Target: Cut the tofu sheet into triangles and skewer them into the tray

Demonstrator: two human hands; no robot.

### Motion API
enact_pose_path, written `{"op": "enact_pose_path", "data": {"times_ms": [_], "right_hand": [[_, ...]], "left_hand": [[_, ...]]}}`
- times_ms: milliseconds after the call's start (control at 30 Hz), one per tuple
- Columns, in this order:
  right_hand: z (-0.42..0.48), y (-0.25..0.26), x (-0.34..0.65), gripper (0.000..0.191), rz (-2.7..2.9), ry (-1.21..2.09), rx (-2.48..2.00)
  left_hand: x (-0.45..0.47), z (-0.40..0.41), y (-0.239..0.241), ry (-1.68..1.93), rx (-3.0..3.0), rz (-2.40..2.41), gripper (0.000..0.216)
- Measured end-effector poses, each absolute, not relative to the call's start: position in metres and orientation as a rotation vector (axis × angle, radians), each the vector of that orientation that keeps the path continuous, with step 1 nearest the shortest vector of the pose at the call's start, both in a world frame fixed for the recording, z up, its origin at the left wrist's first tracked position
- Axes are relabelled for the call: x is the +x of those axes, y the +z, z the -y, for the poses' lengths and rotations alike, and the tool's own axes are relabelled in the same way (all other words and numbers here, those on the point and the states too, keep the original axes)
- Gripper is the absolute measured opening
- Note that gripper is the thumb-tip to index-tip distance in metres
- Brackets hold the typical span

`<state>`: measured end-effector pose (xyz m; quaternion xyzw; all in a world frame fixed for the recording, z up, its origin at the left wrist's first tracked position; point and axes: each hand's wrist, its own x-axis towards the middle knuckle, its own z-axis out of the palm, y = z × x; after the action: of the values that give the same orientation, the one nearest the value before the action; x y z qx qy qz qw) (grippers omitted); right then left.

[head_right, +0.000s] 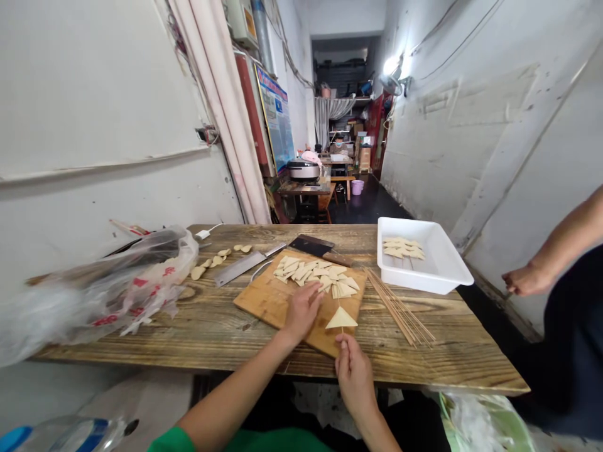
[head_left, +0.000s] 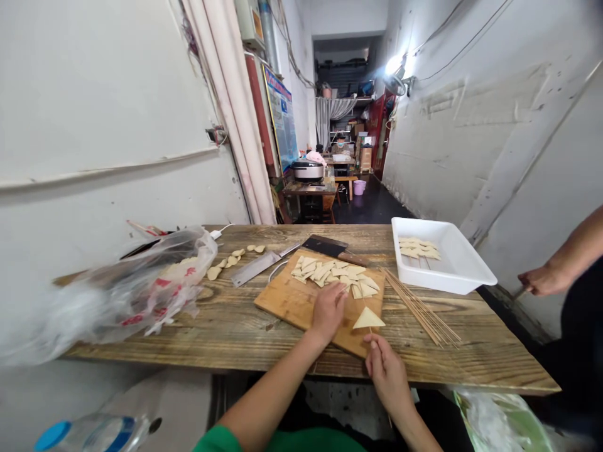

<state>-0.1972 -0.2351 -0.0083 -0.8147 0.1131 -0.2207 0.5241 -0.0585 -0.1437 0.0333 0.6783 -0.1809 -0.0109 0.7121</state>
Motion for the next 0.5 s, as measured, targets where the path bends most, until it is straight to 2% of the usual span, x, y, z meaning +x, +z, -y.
{"op": "enact_pose_path", "data": {"times_ms": [133, 233, 500], "right_hand": [[0.236, -0.016, -0.202, 0.042, -0.290, -0.526, -1.897], [0.235, -0.019, -0.204, 0.042, -0.289, -0.511, -1.870], [0.238, -0.019, -0.204, 0.044, -0.311, -0.454, -1.835]], "left_hand": [[-0.033, 0.157, 0.038, 0.086, 2.029, 0.684, 0.026], [-0.024, 0.167, 0.039, 0.117, 2.381, 0.829, 0.021], [-0.016, 0.165, 0.048, 0.124, 2.496, 0.939, 0.022]]}}
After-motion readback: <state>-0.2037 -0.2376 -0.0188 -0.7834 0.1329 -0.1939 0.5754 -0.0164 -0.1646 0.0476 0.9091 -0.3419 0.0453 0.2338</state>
